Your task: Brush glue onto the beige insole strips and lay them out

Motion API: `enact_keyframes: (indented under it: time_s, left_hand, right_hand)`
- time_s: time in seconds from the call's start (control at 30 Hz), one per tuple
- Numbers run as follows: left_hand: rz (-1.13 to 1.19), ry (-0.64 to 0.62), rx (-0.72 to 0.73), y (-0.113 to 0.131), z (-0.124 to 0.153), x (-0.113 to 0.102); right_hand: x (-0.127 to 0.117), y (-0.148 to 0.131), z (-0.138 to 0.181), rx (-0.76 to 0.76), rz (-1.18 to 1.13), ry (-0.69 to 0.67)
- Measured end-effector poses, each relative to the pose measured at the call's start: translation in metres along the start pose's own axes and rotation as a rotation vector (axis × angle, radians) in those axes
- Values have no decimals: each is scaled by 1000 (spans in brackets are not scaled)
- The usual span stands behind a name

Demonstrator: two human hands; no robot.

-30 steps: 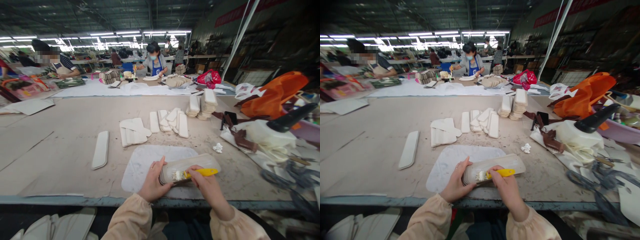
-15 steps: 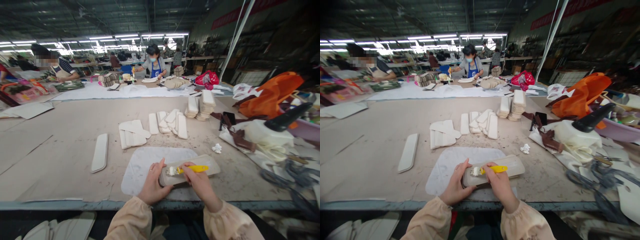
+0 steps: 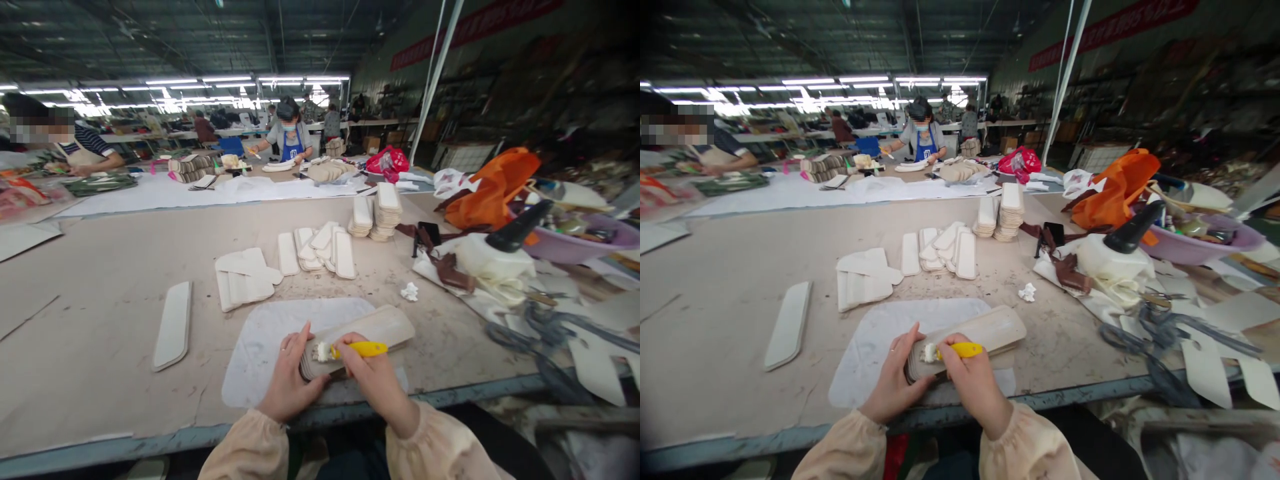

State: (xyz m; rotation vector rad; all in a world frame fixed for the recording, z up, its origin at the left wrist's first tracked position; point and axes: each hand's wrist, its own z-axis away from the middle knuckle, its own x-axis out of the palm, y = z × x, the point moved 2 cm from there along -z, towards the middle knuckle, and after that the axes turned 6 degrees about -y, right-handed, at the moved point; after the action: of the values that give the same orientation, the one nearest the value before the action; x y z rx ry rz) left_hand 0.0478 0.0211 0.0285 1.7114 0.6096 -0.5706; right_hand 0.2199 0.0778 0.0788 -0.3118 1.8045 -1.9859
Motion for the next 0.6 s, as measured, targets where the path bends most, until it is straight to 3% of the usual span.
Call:
enact_keyframes:
  time_s: [0.1,0.27,0.37,0.47,0.6]
  left_hand:
    - [-27,16,10,0,-1,-1]
    - [-37,9,22,0,-3,-2]
    - [-48,12,20,0,-2,-2]
    - [-66,0,13,-1,-1,-1]
    - [-90,-2,14,-4,1,0]
  right_hand:
    - [-18,3,-6,31,99,86]
    - [-102,3,-9,50,390,382]
    - [-135,6,-6,55,471,488]
    - [-140,10,-2,-89,569,544]
    - [-110,14,1,-323,911,445]
